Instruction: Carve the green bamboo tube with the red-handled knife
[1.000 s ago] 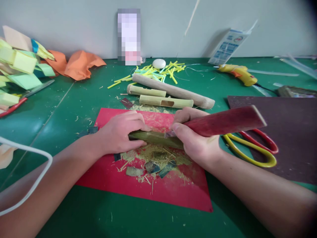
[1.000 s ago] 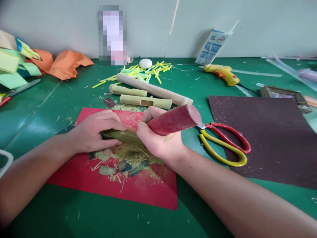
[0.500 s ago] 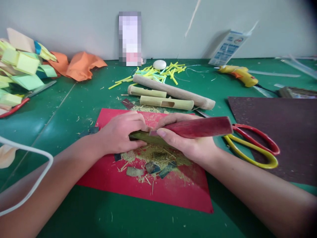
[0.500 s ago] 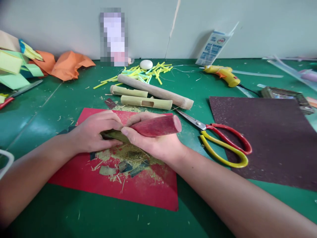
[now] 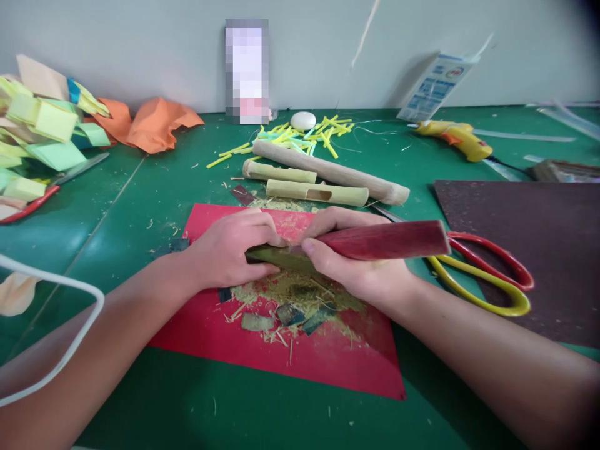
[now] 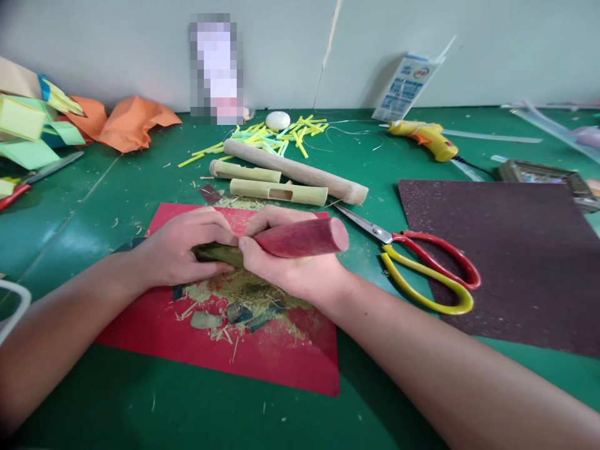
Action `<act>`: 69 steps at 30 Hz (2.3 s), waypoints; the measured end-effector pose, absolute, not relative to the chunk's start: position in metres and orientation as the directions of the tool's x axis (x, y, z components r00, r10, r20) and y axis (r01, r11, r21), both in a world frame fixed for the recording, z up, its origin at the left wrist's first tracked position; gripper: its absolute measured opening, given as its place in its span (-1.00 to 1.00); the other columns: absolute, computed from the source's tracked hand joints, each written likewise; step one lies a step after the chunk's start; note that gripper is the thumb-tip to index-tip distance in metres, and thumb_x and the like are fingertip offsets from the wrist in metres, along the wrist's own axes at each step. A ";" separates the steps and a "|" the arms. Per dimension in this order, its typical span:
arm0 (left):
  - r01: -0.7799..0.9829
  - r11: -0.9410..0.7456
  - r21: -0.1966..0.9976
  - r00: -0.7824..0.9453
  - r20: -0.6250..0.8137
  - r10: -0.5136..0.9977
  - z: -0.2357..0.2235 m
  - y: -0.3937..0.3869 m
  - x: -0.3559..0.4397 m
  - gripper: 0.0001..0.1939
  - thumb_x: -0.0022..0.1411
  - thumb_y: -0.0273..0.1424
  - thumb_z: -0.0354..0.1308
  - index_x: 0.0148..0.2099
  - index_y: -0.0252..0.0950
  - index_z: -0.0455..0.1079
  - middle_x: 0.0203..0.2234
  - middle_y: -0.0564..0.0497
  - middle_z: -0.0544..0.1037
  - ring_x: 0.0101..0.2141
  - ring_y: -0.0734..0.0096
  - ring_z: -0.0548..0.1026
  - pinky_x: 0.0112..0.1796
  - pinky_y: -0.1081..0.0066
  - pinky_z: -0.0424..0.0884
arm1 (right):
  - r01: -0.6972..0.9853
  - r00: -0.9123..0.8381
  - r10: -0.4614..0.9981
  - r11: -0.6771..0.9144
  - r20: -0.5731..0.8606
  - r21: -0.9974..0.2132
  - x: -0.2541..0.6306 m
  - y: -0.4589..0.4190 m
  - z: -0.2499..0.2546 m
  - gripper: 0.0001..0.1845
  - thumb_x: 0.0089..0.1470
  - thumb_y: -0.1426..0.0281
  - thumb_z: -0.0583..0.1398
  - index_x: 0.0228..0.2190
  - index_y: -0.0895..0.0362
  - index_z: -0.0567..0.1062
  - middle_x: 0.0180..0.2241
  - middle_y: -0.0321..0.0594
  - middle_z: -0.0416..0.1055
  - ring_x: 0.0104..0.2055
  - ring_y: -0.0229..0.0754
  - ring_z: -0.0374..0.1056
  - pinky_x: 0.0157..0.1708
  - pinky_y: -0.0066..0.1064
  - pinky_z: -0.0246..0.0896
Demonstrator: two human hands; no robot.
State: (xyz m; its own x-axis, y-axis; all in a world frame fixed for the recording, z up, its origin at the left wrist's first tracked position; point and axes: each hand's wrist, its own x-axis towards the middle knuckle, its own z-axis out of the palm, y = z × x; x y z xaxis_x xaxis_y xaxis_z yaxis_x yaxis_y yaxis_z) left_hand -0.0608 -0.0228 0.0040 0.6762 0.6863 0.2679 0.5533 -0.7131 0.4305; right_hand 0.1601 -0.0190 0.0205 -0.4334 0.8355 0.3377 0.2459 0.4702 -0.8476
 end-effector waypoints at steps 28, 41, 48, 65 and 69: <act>0.537 -0.721 0.438 0.680 0.280 0.677 0.005 -0.024 -0.060 -0.82 0.19 -0.38 0.25 -0.17 -0.36 0.46 -0.31 -0.03 0.51 -0.26 0.33 0.43 -0.23 0.33 0.33 | 0.254 -0.412 0.852 0.447 0.323 -0.857 0.164 -0.021 0.015 -0.93 0.05 0.36 0.28 -0.47 0.03 0.54 -0.42 -0.28 0.56 -0.46 -0.23 0.44 -0.48 -0.38 0.34; 0.536 -0.724 0.434 0.678 0.291 0.675 0.004 -0.024 -0.060 -0.83 0.20 -0.37 0.24 -0.17 -0.36 0.46 -0.30 -0.06 0.51 -0.24 0.29 0.44 -0.21 0.30 0.34 | 0.265 -0.410 0.858 0.435 0.308 -0.860 0.162 -0.020 0.014 -0.95 0.00 0.35 0.32 -0.46 0.04 0.56 -0.39 -0.27 0.58 -0.40 -0.19 0.50 -0.34 -0.36 0.47; 0.540 -0.723 0.430 0.673 0.296 0.678 0.004 -0.024 -0.060 -0.82 0.20 -0.35 0.25 -0.19 -0.36 0.44 -0.31 -0.05 0.51 -0.26 0.30 0.43 -0.23 0.31 0.35 | 0.257 -0.421 0.834 0.488 0.357 -0.834 0.161 -0.020 0.016 -0.95 -0.01 0.42 0.33 -0.46 0.03 0.57 -0.42 -0.32 0.58 -0.42 -0.20 0.50 -0.33 -0.38 0.47; 0.554 -0.703 0.446 0.666 0.271 0.696 0.004 -0.024 -0.061 -0.82 0.19 -0.35 0.23 -0.15 -0.31 0.45 -0.29 -0.04 0.52 -0.24 0.30 0.45 -0.21 0.30 0.35 | 0.319 -0.414 0.838 0.499 0.355 -0.806 0.165 -0.024 0.021 -0.79 0.01 0.39 0.20 -0.62 0.04 0.38 -0.59 -0.33 0.40 -0.55 -0.27 0.30 -0.56 -0.39 0.22; 0.553 -0.698 0.455 0.664 0.265 0.699 0.003 -0.025 -0.061 -0.82 0.20 -0.36 0.22 -0.15 -0.32 0.46 -0.28 -0.05 0.52 -0.22 0.28 0.45 -0.19 0.28 0.37 | 0.314 -0.349 0.859 0.485 0.375 -0.816 0.167 -0.025 0.018 -0.75 0.00 0.42 0.19 -0.65 0.04 0.31 -0.62 -0.32 0.34 -0.58 -0.26 0.24 -0.58 -0.36 0.17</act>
State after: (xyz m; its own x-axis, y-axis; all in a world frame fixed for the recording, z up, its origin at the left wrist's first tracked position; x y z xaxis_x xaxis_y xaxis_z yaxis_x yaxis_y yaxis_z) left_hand -0.0606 -0.0247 0.0032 0.6644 0.6990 0.2646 0.5529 -0.6979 0.4553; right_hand 0.1668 -0.0246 0.0182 -0.3494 0.8586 0.3752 0.3142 0.4846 -0.8164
